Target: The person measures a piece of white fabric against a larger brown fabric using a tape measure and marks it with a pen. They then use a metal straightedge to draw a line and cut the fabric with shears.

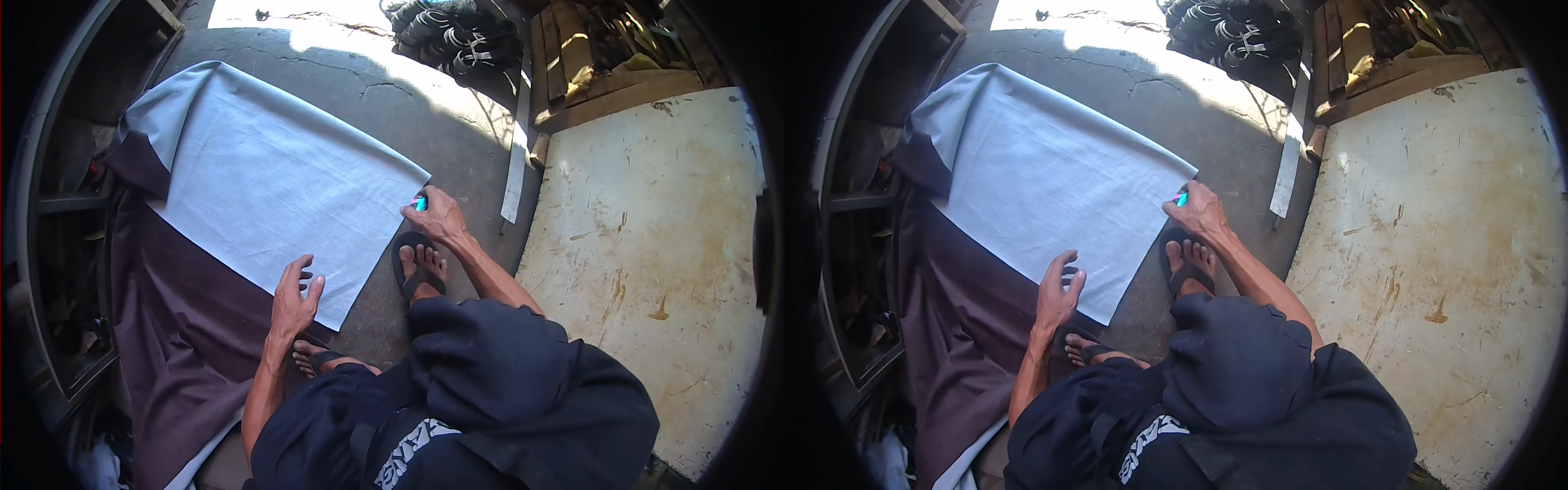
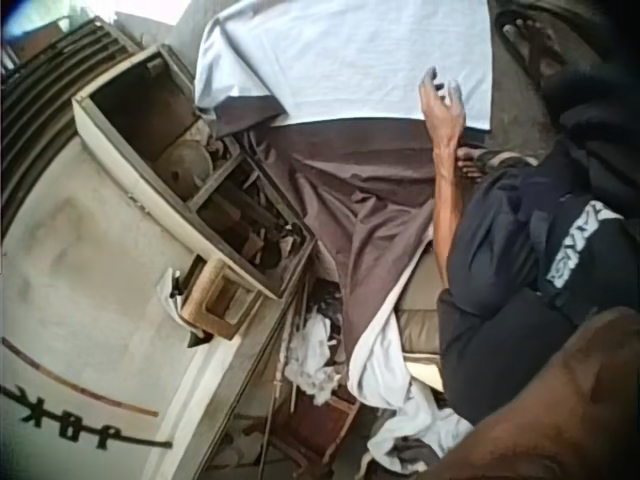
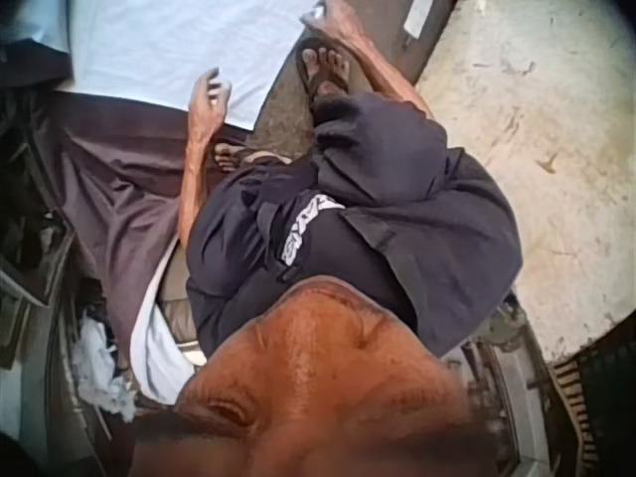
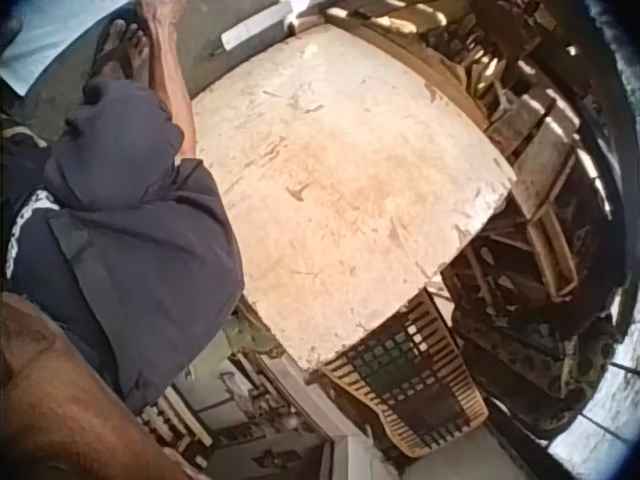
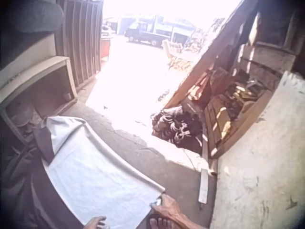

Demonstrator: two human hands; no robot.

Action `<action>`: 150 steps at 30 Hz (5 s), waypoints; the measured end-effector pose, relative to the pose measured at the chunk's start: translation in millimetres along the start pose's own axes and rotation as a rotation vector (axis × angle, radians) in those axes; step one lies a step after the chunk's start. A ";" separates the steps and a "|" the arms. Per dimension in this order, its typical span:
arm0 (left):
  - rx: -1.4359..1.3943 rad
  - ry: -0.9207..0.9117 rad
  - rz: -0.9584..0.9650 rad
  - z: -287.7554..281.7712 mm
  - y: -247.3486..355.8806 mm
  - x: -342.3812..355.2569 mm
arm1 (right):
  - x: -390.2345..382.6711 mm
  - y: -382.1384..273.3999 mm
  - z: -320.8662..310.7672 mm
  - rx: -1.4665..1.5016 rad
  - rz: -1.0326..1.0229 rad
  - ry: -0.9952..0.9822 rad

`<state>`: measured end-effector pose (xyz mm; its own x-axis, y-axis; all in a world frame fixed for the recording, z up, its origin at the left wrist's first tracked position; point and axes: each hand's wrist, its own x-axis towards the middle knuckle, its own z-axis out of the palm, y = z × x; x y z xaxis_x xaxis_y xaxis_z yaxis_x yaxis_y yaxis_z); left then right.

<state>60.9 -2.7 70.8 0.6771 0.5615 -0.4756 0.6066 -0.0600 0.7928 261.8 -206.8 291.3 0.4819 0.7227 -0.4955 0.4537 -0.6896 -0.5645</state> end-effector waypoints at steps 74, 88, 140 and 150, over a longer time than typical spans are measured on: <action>0.497 0.018 -0.922 -5.8 -128.2 -88.2 | 285.1 166.5 136.4 -0.113 -0.200 0.148; 0.472 -0.031 -0.940 -11.6 -117.7 -80.4 | 175.7 306.5 90.3 -0.208 0.471 0.150; 0.496 -0.083 -0.999 -14.6 -112.5 -75.5 | 254.4 164.4 94.5 0.046 -0.276 0.127; 0.340 -0.098 -0.854 -23.5 -135.8 -90.4 | 267.7 181.5 98.0 -0.020 -0.296 0.369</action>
<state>-92.5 -25.8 15.1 -0.0338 0.4550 -0.8898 0.9954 0.0951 0.0108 399.7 -133.8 -8.5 0.5619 0.8259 -0.0456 0.6242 -0.4595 -0.6319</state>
